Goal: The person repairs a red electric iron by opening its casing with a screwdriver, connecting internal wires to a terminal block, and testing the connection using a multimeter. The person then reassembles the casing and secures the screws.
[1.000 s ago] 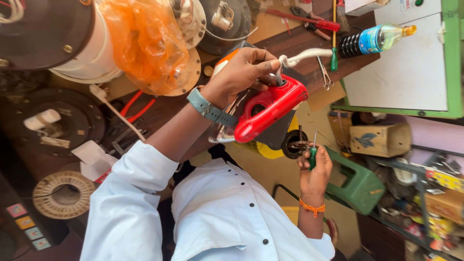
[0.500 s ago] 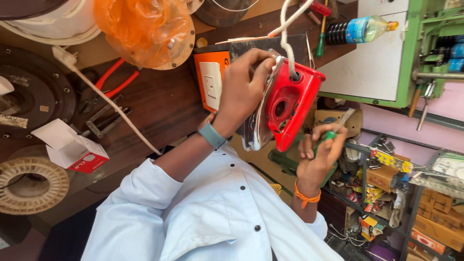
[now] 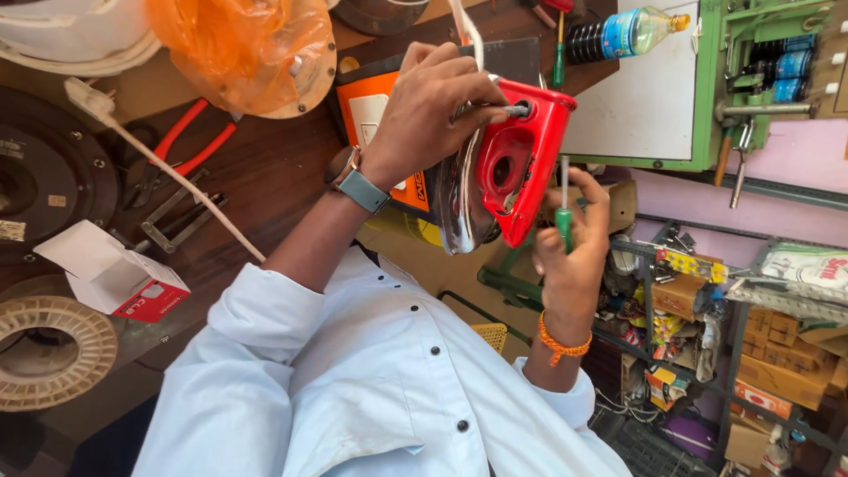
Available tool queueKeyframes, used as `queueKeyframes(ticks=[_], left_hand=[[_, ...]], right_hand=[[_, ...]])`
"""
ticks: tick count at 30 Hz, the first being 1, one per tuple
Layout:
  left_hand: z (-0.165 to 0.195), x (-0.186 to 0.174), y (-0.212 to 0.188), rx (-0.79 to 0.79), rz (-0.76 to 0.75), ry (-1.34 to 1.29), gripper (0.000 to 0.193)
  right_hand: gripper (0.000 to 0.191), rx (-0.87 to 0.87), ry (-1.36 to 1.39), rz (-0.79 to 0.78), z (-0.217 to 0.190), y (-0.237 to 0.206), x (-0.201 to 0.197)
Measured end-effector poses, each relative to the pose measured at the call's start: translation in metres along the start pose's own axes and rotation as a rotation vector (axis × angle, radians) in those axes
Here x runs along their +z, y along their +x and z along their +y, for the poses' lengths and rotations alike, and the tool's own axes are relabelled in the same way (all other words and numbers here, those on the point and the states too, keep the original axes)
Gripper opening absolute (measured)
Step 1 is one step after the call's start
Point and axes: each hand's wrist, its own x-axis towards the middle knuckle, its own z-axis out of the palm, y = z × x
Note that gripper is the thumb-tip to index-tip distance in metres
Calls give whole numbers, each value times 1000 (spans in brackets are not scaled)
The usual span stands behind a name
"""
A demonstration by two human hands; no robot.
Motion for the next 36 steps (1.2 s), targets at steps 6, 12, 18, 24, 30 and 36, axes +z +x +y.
queueKeyframes(ticks=[6, 12, 18, 24, 30, 36], left_hand=[[8, 4, -2, -87, 59, -56, 12], [13, 10, -15, -93, 198, -36, 16], [20, 22, -27, -147, 270, -32, 14], [30, 18, -31, -137, 348, 62, 10], [26, 25, -35, -131, 333, 139, 10], [18, 22, -18, -16, 247, 241, 15]], right_hand=[[85, 18, -365, 77, 10, -2, 19], [80, 124, -26, 117, 20, 4, 20], [63, 135, 125, 140, 31, -1, 11], [52, 50, 103, 141, 34, -4, 20], [50, -29, 30, 195, 44, -8, 14], [63, -52, 61, 6, 45, -15, -9]])
